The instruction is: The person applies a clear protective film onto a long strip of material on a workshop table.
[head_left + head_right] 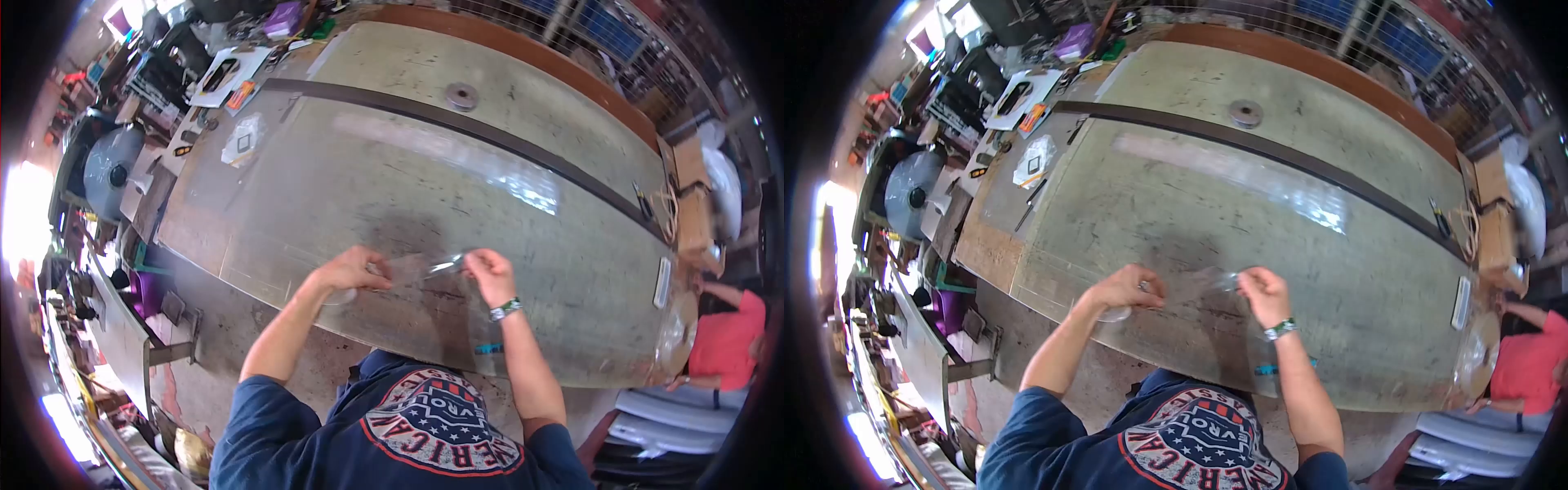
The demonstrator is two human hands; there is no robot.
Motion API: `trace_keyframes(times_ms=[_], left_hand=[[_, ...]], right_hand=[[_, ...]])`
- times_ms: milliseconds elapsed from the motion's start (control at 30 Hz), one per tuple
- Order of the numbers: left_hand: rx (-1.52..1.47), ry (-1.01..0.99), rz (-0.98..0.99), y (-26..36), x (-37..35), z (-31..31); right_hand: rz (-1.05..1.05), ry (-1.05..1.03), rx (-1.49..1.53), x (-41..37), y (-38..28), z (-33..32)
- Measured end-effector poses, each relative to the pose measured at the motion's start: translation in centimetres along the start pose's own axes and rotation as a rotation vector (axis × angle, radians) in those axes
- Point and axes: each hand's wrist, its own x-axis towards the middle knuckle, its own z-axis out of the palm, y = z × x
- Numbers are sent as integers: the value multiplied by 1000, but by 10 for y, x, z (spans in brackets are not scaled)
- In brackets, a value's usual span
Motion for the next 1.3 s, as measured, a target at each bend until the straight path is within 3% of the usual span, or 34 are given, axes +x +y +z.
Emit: trace_keyframes(times_ms=[133, 267, 400, 500, 700, 900, 967, 1067, 1167, 1267, 1300], left_hand=[[-48, -40, -67, -46, -9, -90], [16, 0, -138, -46, 28, -163], [100, 241, -30, -43, 94, -242], [171, 434, 78, -37, 153, -278], [404, 805, 288, -43, 227, -282], [500, 1191, 429, -58, 239, -261], [605, 1405, 586, -54, 240, -256], [637, 1331, 207, -61, 235, -251], [163, 1156, 175, -63, 237, -249], [-5, 1189, 303, -96, 242, -260], [157, 1265, 361, -90, 241, -258]], right_hand=[[29, 189, -58, 40, -16, -55], [75, 484, -113, 39, -48, -111], [24, 551, -111, 99, -47, -153], [29, 734, -279, 141, -51, -170], [-74, 914, -380, 203, -10, -205], [15, 936, -328, 202, 7, -219], [58, 1081, -561, 201, 3, -216], [50, 1090, -546, 195, -4, -209], [-37, 953, -401, 194, 11, -223], [42, 973, -377, 191, 11, -227], [38, 943, -363, 189, 11, -227]])
